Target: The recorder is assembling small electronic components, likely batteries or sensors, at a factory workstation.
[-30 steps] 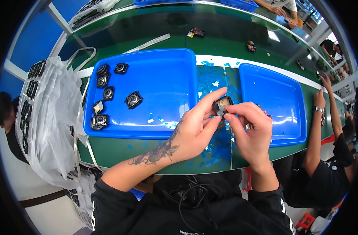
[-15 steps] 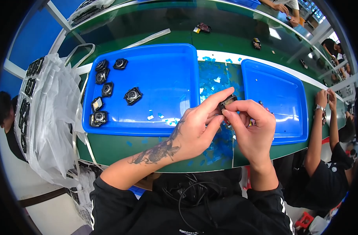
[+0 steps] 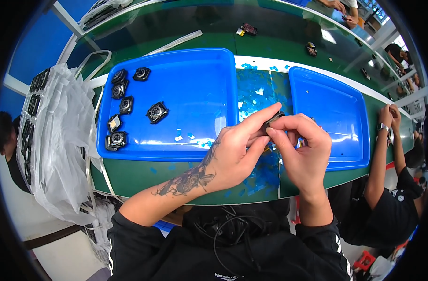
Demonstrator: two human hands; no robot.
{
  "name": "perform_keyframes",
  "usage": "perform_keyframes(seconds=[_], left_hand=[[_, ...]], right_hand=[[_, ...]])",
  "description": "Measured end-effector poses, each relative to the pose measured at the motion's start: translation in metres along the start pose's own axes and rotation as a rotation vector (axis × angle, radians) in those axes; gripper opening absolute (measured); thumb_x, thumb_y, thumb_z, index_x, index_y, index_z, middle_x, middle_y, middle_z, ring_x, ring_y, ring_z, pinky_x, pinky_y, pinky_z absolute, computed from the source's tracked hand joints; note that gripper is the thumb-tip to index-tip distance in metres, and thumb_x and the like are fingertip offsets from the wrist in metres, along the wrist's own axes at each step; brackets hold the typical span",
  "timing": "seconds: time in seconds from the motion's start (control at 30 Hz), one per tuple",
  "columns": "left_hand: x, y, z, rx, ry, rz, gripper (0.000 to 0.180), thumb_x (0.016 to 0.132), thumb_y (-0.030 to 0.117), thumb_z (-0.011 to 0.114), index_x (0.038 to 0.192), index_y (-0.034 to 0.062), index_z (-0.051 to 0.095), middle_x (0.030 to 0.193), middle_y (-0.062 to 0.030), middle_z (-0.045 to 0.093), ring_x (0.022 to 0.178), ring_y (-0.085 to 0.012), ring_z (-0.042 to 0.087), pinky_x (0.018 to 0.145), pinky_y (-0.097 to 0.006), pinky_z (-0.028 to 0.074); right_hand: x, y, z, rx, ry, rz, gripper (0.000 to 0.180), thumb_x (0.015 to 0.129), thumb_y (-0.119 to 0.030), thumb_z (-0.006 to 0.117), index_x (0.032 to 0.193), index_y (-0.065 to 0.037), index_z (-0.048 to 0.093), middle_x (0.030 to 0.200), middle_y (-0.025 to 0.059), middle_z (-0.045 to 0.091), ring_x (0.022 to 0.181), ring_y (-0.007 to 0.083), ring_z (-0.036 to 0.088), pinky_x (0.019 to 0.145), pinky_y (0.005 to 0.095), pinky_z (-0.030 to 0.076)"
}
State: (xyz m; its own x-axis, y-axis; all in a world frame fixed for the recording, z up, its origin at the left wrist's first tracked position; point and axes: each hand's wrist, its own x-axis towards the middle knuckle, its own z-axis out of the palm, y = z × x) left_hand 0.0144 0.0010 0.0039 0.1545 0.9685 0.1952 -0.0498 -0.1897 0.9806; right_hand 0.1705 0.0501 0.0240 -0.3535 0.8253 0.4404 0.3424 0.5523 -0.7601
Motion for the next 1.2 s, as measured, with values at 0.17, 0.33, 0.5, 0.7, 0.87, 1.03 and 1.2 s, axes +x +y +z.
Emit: perform_keyframes(seconds=[0.17, 0.33, 0.5, 0.7, 0.87, 1.03, 1.2], left_hand=[[-0.001, -0.001, 0.0, 0.046, -0.017, -0.002, 0.051, 0.094, -0.01, 0.046, 0.143, -0.0054, 0.035, 0.141, -0.018, 0.047, 0.126, -0.0236, 0.052, 0.105, -0.034, 0.044], [0.0, 0.0, 0.001, 0.022, 0.008, -0.05, 0.049, 0.094, -0.01, 0.046, 0.142, -0.0057, 0.037, 0.14, -0.0178, 0.048, 0.126, -0.0235, 0.051, 0.105, -0.034, 0.044], [0.001, 0.003, 0.002, -0.181, 0.024, 0.025, 0.052, 0.094, -0.011, 0.044, 0.145, -0.0054, 0.032, 0.139, -0.0202, 0.046, 0.129, -0.0235, 0.048, 0.108, -0.036, 0.041], [0.003, 0.006, 0.004, -0.289, 0.056, 0.022, 0.052, 0.095, -0.007, 0.043, 0.145, -0.004, 0.031, 0.14, -0.0198, 0.046, 0.131, -0.0237, 0.045, 0.109, -0.035, 0.039], [0.003, 0.012, -0.003, 0.522, 0.001, 0.23, 0.036, 0.084, -0.005, 0.064, 0.119, 0.002, 0.065, 0.117, -0.0169, 0.063, 0.103, -0.0264, 0.065, 0.087, -0.032, 0.052], [0.001, 0.011, -0.006, 0.561, -0.003, 0.214, 0.02, 0.079, -0.002, 0.073, 0.098, 0.0013, 0.072, 0.097, -0.0138, 0.067, 0.085, -0.0221, 0.069, 0.073, -0.028, 0.056], [0.0, 0.008, -0.002, 0.139, -0.014, -0.094, 0.015, 0.086, 0.001, 0.067, 0.1, -0.0027, 0.07, 0.096, -0.0102, 0.066, 0.089, -0.0151, 0.068, 0.076, -0.028, 0.059]], right_hand=[[0.001, -0.006, -0.002, 0.001, -0.026, 0.126, 0.017, 0.072, 0.001, 0.077, 0.074, -0.002, 0.061, 0.067, 0.0023, 0.057, 0.053, 0.0093, 0.042, 0.048, 0.0246, 0.031], [0.005, 0.006, -0.005, -0.097, 0.011, -0.018, 0.025, 0.072, 0.002, 0.077, 0.072, -0.002, 0.053, 0.071, 0.0022, 0.052, 0.066, 0.0091, 0.048, 0.054, 0.0244, 0.036], [-0.004, 0.015, -0.01, 0.561, 0.061, 0.26, 0.026, 0.078, 0.004, 0.073, 0.096, -0.001, 0.056, 0.086, 0.0022, 0.059, 0.081, 0.0081, 0.056, 0.07, 0.0209, 0.049], [-0.024, 0.007, -0.022, 0.502, -0.091, 0.316, 0.02, 0.084, 0.008, 0.067, 0.102, 0.004, 0.062, 0.096, 0.0077, 0.065, 0.089, 0.0108, 0.063, 0.075, 0.0225, 0.055], [-0.023, 0.009, -0.028, 0.653, -0.14, 0.346, 0.01, 0.088, 0.006, 0.064, 0.097, 0.006, 0.063, 0.096, 0.0083, 0.064, 0.088, 0.0104, 0.062, 0.076, 0.0224, 0.055], [-0.023, 0.012, -0.033, 0.641, -0.199, 0.36, 0.008, 0.088, 0.004, 0.064, 0.096, 0.004, 0.061, 0.093, 0.0053, 0.06, 0.086, 0.0076, 0.057, 0.073, 0.0206, 0.053], [-0.03, 0.013, -0.031, 0.653, -0.228, 0.345, 0.015, 0.086, 0.005, 0.065, 0.1, 0.003, 0.059, 0.093, 0.0046, 0.059, 0.086, 0.0064, 0.057, 0.071, 0.0191, 0.051]])
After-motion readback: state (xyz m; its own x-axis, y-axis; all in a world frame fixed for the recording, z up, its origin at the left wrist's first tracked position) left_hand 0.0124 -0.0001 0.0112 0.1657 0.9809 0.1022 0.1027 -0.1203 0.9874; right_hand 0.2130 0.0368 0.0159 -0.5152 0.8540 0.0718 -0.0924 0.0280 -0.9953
